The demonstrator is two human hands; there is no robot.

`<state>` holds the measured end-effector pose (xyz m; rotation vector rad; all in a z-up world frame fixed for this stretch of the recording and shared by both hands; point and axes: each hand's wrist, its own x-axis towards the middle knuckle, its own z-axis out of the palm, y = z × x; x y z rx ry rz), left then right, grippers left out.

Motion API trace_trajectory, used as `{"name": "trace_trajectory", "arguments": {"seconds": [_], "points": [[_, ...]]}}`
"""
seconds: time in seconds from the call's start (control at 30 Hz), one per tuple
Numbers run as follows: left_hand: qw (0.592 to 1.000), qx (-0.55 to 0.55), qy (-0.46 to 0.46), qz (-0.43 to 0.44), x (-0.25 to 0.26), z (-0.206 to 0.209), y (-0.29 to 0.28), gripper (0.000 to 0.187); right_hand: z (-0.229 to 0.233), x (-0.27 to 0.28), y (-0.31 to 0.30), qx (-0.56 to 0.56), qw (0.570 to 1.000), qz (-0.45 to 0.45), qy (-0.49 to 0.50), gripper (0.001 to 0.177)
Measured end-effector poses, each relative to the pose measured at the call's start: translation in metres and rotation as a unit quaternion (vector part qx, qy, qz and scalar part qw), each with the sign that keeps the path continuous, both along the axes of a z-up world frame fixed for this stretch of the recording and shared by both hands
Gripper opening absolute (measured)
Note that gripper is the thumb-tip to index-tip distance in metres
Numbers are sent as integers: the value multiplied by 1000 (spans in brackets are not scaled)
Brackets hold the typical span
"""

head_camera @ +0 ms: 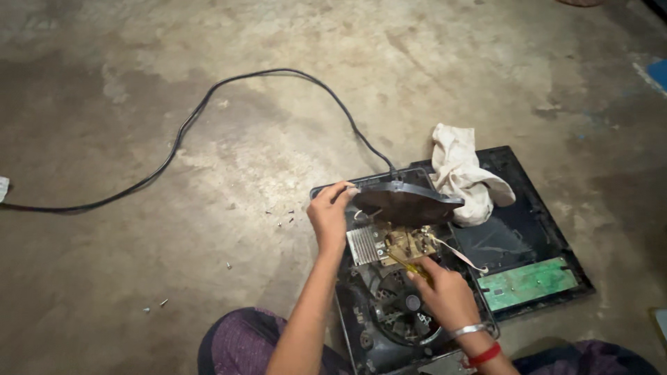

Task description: The person removes a fan from an open electronic device, wipes the interior with a white cloth, and uses a yellow screwdriver to clean the components. The person continues wiping various parts of the device's interior.

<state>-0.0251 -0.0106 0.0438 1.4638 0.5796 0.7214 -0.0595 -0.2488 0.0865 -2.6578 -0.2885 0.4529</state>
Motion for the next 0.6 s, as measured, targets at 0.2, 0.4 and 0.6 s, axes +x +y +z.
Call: {"name": "trace_trajectory", "arguments": {"seconds": [0.2,0.4,0.6], "points": [[1000,-16,13,8,-1,7,-2,17,-13,-16,21,53,995,31,-77,30],[1000,-22,21,6,-2,12,-2,16,-23,-29,37,56,997,16,-59,29],[1000,-20,9,6,-2,13,0,16,-29,-31,42,67,995,20,-76,23]]}}
